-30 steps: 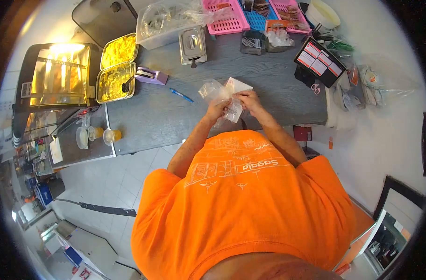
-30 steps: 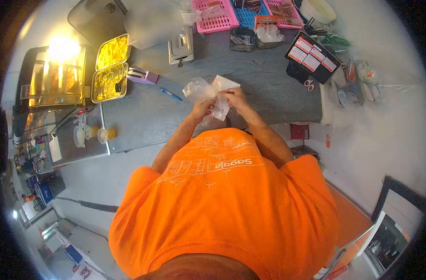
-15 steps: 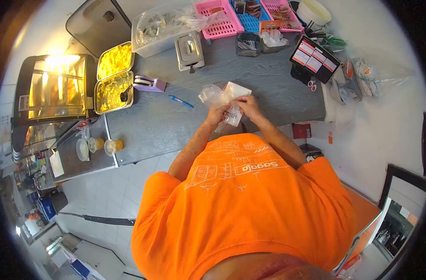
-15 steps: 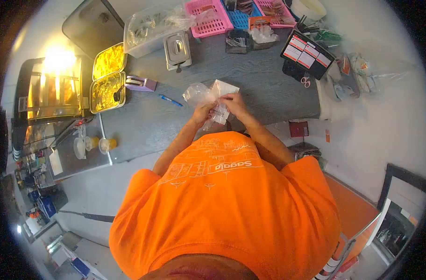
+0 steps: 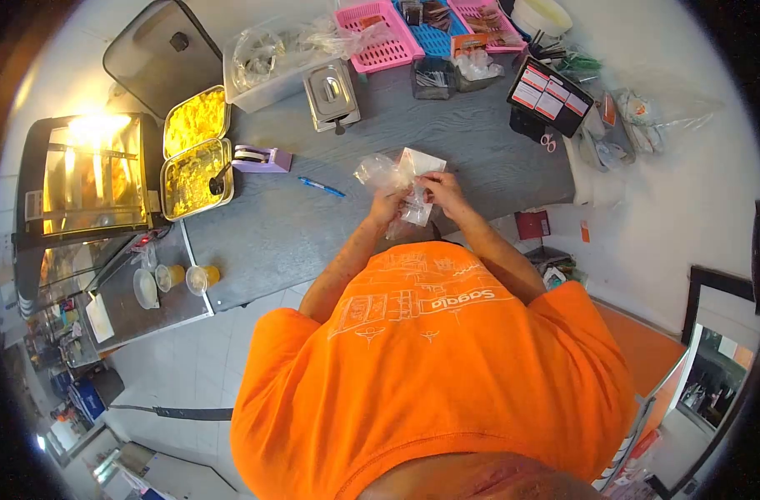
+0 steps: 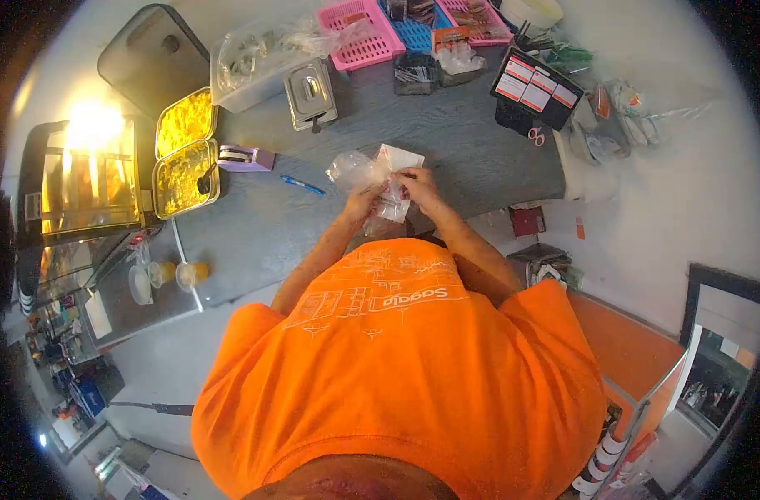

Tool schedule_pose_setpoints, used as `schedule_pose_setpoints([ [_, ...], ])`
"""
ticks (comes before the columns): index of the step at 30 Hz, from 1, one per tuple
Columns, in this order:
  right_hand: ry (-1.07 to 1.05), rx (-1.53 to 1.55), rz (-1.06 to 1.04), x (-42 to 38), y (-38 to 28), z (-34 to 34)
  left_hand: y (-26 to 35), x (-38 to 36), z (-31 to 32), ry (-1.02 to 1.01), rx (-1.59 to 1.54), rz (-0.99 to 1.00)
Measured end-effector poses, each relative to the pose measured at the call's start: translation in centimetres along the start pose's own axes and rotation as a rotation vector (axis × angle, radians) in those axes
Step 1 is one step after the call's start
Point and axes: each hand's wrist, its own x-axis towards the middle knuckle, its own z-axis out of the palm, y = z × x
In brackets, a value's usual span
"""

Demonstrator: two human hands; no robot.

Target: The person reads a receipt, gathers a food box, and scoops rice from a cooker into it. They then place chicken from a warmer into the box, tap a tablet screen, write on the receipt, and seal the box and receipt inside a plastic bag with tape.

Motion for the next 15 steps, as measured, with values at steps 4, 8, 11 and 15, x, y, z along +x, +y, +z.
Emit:
schedule_pose_setpoints([
  [4,-0.007,-0.006,0.008,-0.5,0.2,0.2,-0.6,0.2,-0.7,-0.013,0.023,-0.043],
  [8,0.017,0.05,0.035,-1.0,0.3,0.6,-0.8,0.5,-1.3,-0.025,0.044,-0.089],
  [11,0.009,0.007,0.021,-1.3,0.5,0.9,-1.4,0.6,-1.6,-0.042,0.016,-0.048],
  [15,-0.03,-0.04,-0.017,-1.2,1.1,0.7,-0.5,-0.2,-1.0,-0.024,-0.02,-0.063],
])
